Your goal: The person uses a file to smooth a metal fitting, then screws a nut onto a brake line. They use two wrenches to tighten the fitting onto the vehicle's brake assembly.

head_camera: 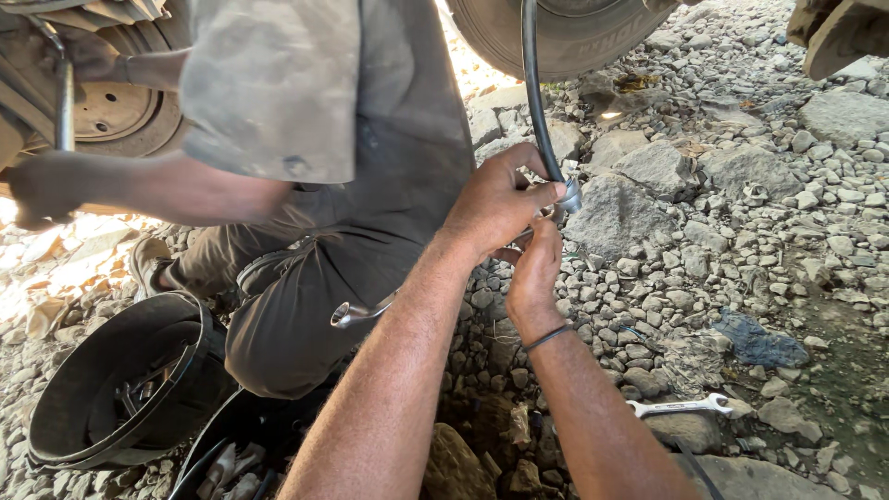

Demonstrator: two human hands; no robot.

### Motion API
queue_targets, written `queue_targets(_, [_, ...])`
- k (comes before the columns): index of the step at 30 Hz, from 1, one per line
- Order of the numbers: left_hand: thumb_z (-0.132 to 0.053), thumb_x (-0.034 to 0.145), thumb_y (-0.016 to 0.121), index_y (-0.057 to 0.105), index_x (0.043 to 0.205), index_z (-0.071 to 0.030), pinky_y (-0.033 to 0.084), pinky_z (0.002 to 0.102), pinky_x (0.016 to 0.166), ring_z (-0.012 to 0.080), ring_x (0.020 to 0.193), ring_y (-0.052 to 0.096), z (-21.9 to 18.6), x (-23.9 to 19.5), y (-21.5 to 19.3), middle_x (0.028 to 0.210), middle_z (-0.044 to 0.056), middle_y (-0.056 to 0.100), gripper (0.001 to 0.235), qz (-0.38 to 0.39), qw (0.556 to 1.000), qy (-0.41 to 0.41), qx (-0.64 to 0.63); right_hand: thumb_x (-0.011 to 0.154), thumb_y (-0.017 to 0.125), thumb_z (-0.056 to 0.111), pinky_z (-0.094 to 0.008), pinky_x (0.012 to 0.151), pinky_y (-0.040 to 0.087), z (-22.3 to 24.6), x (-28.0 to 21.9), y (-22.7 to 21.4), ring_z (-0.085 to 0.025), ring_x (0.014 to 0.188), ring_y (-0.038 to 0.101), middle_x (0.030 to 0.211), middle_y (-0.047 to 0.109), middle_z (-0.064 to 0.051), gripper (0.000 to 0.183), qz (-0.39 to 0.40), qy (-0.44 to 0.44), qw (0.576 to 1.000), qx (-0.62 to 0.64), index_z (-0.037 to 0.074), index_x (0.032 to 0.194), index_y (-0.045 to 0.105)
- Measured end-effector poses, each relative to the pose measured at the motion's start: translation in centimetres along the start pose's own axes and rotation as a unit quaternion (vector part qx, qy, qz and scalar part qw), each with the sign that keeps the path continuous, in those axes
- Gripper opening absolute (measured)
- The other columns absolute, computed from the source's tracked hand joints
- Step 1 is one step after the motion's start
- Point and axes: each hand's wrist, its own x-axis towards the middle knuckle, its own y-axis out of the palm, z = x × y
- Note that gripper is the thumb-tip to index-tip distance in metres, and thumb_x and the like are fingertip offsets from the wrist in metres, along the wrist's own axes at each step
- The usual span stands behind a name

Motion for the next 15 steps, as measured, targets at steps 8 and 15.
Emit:
queue_targets(8, [-0.016,0.09,0.076,0.064,0.093,-0.008,0.058,0.034,0.062,0.0153,0.077,0.071,0.75,0.65,0.01,0.084,0.008,0.073,0.015,0.009,0.997,0.025,-0.068,0.1,0.04,0.035,-0.033,0.063,0.062,-0.25,0.16,0.1,-0.016,0.087,0.067,0.099,0.063,-0.009,0.041,-0.027,-0.006,0.999,0.024,0.002,0.114,0.06])
queue_targets(15, [-0.012,0.09,0.074,0.063,0.093,-0.008,0.058,0.032,0.062,0.015,0.076,0.073,0.96,0.63,-0.42,0.084,0.01,0.075,0.012,0.029,0.993,0.019,-0.112,0.102,0.04,0.036,-0.031,0.058,0.062,0.09,-0.3,0.12,-0.017,0.08,0.07,0.095,0.068,-0.01,0.043,0.002,-0.033,0.999,0.013,0.0,0.112,0.06])
